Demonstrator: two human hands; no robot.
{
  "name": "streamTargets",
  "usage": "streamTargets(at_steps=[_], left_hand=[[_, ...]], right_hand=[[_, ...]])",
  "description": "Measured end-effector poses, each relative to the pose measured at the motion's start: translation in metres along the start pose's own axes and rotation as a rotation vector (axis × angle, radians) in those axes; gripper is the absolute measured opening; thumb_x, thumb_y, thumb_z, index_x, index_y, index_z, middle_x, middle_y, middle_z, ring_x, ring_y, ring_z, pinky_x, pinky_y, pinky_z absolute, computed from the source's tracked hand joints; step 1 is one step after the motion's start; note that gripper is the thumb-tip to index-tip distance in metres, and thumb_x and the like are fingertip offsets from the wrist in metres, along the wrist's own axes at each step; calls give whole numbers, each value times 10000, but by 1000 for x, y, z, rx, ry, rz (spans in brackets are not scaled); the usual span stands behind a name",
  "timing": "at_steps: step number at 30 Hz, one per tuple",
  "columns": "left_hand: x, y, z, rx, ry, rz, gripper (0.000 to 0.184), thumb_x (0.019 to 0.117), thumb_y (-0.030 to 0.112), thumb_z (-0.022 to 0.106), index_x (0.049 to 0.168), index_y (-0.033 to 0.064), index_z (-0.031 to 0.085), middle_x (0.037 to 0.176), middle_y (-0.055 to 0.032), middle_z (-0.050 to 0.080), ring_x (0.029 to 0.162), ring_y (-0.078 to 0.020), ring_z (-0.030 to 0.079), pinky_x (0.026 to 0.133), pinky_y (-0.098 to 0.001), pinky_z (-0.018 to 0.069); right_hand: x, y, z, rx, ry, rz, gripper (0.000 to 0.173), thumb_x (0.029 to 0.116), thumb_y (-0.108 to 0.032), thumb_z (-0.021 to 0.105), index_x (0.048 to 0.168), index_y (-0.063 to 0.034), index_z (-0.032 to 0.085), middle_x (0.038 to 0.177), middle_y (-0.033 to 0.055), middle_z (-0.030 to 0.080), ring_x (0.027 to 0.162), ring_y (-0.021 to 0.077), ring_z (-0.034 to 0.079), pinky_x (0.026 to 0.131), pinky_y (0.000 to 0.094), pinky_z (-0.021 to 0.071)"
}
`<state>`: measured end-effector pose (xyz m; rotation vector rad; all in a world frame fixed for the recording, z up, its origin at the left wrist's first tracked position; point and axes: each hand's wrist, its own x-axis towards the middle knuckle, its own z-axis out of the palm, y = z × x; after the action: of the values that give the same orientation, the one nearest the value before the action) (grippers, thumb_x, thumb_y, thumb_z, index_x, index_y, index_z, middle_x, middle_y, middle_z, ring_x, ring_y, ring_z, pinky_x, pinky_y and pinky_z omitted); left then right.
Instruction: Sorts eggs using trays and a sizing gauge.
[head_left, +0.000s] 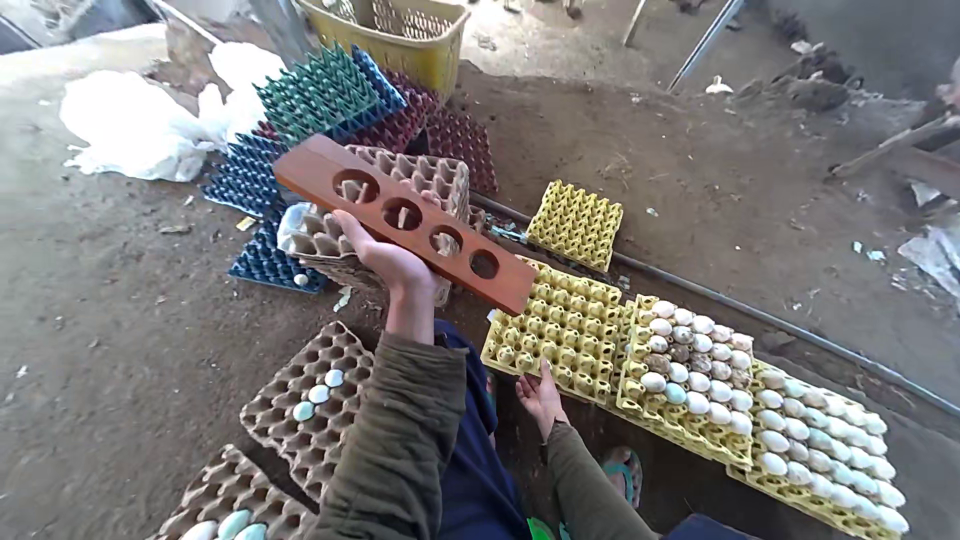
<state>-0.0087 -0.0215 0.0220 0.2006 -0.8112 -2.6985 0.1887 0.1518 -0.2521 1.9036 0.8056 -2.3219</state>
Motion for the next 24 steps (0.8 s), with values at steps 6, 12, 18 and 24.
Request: streamTargets(at_steps=[6,12,18,24], left_hand=[[-6,9,-6,120,-115,-63,678,1038,654,146,1337,123,444,1035,-135,683,906,-291,712,819,-473,610],[-13,9,-3,102,-210,-240,387,1071,288,285,1147,50,581,1045,-145,704,972,-260,705,892,-434,583],[-16,11,-5,45,-256,-299,456,1068,345,231,1182,88,589,1109,-122,701,1003,-248,706,880,-417,589],[-30,12,-3,128,-495,-380,523,1047,300,186,1257,61,601,1231,-155,694,1132,-292,678,944,-454,571]], right_hand=[[-14,-8,24,90,90,-316,551,1049,-291,572,1489,-30,368,1297,228,559,1051,305,628,851,452,565],[-79,-75,25,95,-124,-674,346,1079,-177,515,1366,0,439,1012,148,647,797,195,690,702,363,619],[-172,-164,0,-316,-129,-921,439,1064,-174,545,1449,-19,400,1190,179,624,933,232,711,746,407,632],[-251,-220,-34,-661,1,-1448,472,1074,-290,471,1416,35,477,1249,148,616,1092,86,628,958,291,534]])
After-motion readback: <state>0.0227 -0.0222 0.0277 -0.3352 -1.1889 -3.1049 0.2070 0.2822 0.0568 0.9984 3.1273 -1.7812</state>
